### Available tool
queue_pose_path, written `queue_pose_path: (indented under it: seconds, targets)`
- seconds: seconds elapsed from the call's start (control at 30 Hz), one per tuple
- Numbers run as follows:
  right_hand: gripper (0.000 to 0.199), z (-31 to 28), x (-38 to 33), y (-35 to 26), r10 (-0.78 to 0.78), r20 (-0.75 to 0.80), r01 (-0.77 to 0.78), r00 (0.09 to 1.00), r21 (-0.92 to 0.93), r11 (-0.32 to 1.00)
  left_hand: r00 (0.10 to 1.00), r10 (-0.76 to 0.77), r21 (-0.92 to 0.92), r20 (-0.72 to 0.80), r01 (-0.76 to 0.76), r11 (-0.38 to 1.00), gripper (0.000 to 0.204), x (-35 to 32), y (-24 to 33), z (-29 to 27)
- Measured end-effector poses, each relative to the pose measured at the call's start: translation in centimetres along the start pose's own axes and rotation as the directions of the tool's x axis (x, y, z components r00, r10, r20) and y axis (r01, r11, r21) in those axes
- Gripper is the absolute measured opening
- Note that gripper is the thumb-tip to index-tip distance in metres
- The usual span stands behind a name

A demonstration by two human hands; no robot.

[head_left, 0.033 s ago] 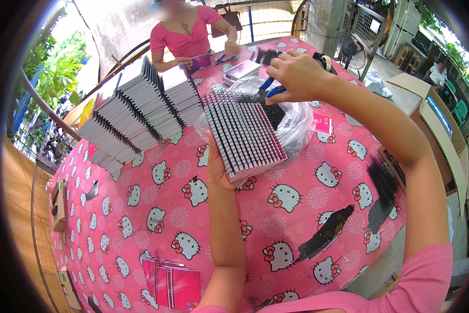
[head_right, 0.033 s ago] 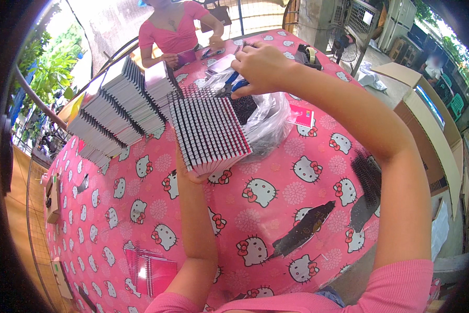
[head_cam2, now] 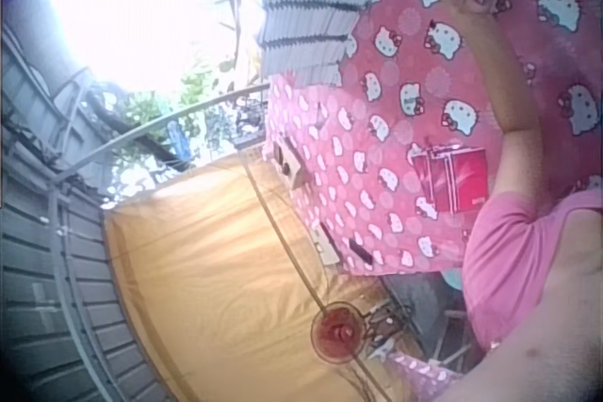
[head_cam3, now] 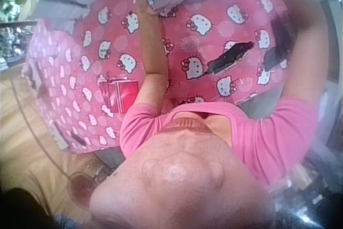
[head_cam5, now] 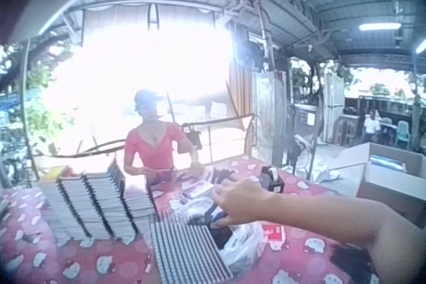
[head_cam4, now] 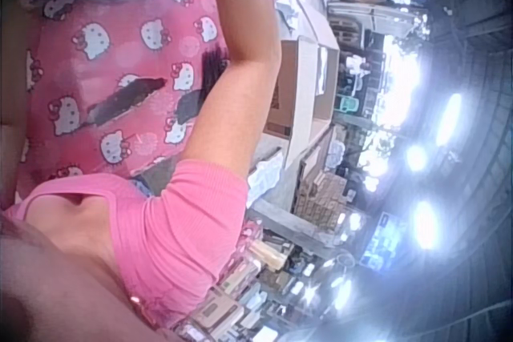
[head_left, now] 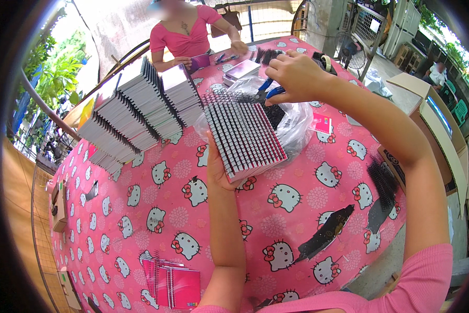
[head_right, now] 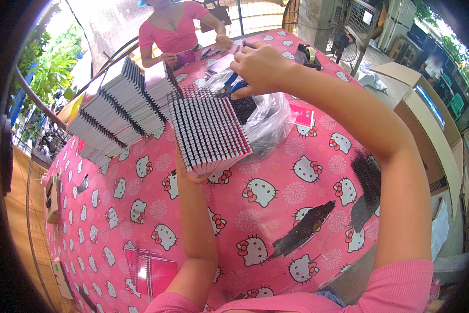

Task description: The person assembles pink notepads by aligning stacks of paper and covers, inserting a spiral wire through the holes, and using pliers to crimp the ends of the wire.

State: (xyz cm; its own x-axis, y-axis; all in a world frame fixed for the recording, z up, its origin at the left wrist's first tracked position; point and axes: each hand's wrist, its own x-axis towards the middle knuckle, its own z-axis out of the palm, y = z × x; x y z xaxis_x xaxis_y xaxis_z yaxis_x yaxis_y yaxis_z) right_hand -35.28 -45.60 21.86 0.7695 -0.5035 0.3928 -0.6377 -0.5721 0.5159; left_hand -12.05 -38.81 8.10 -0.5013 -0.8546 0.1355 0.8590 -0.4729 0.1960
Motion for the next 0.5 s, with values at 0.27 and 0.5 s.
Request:
queue_pose_path:
  seconds: [0.27, 0.5]
  targets:
    - [0.058, -2.8, 1.7, -1.6, 0.214, 0.618, -0.269, 0.756, -0.004, 0.963, 0.998, 0.000, 0.033, -0.055, 0.002, 0.999, 0.059, -0.1, 0.3, 0.2]
    - [0.059, -0.1, 0.0, -0.3, -0.019, -0.146, 0.016, 0.989, -0.020, 1.000, 1.000, -0.019, -0.002, -0.009, 0.019, 1.000, 0.060, 0.1, -0.1, 0.4]
